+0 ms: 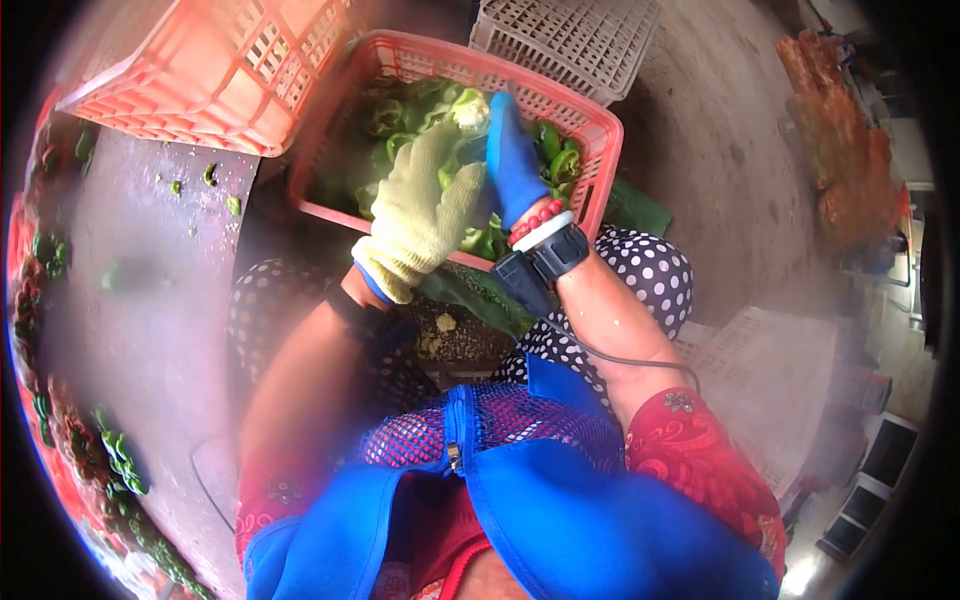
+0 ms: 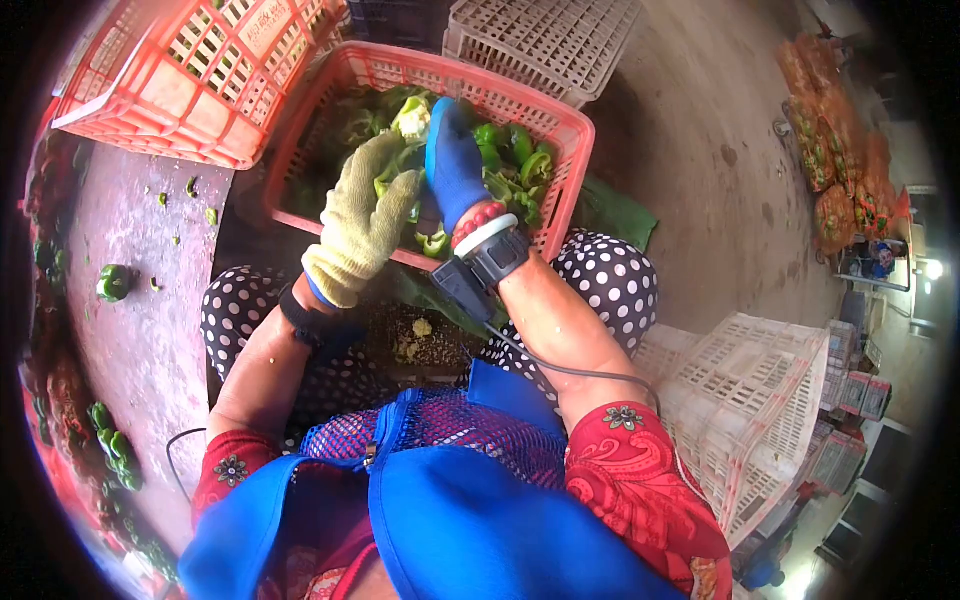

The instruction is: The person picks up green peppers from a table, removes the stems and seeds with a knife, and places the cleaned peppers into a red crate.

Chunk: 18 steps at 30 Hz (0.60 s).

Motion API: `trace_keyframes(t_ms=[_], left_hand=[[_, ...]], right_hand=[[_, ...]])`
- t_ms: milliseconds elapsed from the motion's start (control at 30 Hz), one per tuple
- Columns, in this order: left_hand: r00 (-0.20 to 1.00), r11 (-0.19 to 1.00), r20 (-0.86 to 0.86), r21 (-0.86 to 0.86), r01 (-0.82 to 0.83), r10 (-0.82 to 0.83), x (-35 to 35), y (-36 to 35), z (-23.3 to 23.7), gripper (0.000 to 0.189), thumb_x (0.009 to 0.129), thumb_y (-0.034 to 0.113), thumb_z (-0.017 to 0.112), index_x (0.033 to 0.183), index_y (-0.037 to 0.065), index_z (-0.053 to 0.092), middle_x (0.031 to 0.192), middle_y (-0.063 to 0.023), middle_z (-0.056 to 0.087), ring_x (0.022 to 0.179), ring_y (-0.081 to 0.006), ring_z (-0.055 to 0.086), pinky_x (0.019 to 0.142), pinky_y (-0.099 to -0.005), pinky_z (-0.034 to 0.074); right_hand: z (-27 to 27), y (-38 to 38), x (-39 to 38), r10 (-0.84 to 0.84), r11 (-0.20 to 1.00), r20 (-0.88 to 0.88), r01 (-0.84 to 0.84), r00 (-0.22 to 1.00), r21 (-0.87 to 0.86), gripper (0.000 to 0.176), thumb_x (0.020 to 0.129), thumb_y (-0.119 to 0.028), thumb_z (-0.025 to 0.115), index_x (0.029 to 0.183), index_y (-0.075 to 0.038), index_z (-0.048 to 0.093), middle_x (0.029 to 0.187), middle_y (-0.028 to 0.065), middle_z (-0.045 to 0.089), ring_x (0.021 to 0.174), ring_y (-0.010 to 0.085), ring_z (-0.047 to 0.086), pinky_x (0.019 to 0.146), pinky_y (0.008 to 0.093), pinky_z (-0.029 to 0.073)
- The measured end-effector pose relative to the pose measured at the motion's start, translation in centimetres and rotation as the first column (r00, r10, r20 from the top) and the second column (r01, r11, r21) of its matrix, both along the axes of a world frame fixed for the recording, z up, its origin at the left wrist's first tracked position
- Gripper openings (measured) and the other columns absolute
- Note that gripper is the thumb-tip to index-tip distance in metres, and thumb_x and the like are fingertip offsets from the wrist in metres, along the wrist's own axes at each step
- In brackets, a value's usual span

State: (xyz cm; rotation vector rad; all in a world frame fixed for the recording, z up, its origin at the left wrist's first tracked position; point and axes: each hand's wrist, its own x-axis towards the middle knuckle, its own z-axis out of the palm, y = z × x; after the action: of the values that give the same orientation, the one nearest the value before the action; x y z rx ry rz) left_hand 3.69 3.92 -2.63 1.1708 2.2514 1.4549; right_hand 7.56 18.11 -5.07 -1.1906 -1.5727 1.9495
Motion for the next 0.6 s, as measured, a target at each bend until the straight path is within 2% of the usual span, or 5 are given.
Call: trace_keyframes(t_ms=[67, 167, 200, 333, 600], left_hand=[[0.999, 0.999, -0.028, -0.028, 0.043, -0.044, 0.0, -0.4, 0.8, 0.044, 0.095, 0.02, 0.064, 0.134, 0.001, 0.055, 0.117, -0.0185, 0.065, 0.107, -0.0283, 0.067, 0.09, -0.0371, 0.051], [0.824, 0.977, 0.524, 0.11, 0.184, -0.215, -0.9, -0.9, 0.0, 0.055, 0.093, 0.03, 0.065, 0.138, 0.002, 0.05, 0.123, -0.0193, 0.064, 0.111, -0.0286, 0.064, 0.095, -0.039, 0.049], [0.735, 0.968, 0.631, 0.127, 0.217, -0.248, -1.4, -1.3, 1.7, 0.049, 0.096, 0.023, 0.062, 0.14, 0.004, 0.05, 0.11, -0.0071, 0.063, 0.093, -0.0133, 0.064, 0.079, -0.0295, 0.051], [0.531, 0.938, 0.773, 0.281, 0.204, -0.347, -2.4, -1.8, 2.7, 0.052, 0.094, 0.028, 0.06, 0.138, 0.003, 0.051, 0.11, -0.0099, 0.063, 0.088, -0.0163, 0.064, 0.074, -0.03, 0.054], [0.334, 0.839, 0.779, 0.537, 0.083, -0.531, -4.0, -1.9, 1.5, 0.054, 0.09, 0.023, 0.058, 0.138, -0.001, 0.049, 0.13, -0.0172, 0.06, 0.104, -0.0262, 0.065, 0.083, -0.0342, 0.054]], right_hand=[[1.5, -0.1, 0.5, 0.032, 0.975, 0.056, -0.019, 0.998, -0.22, 0.065, 0.101, -0.058, 0.038, 0.116, 0.0, 0.063, 0.105, 0.0122, 0.068, 0.095, 0.0222, 0.063, 0.083, 0.0371, 0.05], [-0.2, 0.8, 1.7, 0.141, 0.956, -0.155, -0.175, 0.978, -0.236, 0.063, 0.1, -0.06, 0.04, 0.121, -0.005, 0.062, 0.106, 0.0111, 0.068, 0.089, 0.0207, 0.063, 0.076, 0.0393, 0.052], [-2.3, 1.4, 1.4, 0.14, 0.924, -0.33, -0.243, 0.934, -0.296, 0.062, 0.099, -0.061, 0.041, 0.123, -0.008, 0.061, 0.108, 0.0105, 0.068, 0.088, 0.0217, 0.065, 0.076, 0.0404, 0.053], [2.6, 0.9, 2.5, 0.221, 0.897, -0.068, -0.231, 0.973, -0.377, 0.051, 0.102, -0.053, 0.043, 0.123, -0.01, 0.061, 0.109, 0.0115, 0.068, 0.093, 0.0247, 0.065, 0.082, 0.0395, 0.054], [-2.2, 0.4, 0.2, -0.173, 0.709, -0.452, -0.207, 0.875, -0.674, 0.032, 0.102, -0.035, 0.051, 0.115, -0.008, 0.065, 0.104, 0.0071, 0.071, 0.091, 0.0223, 0.068, 0.082, 0.0359, 0.055]])
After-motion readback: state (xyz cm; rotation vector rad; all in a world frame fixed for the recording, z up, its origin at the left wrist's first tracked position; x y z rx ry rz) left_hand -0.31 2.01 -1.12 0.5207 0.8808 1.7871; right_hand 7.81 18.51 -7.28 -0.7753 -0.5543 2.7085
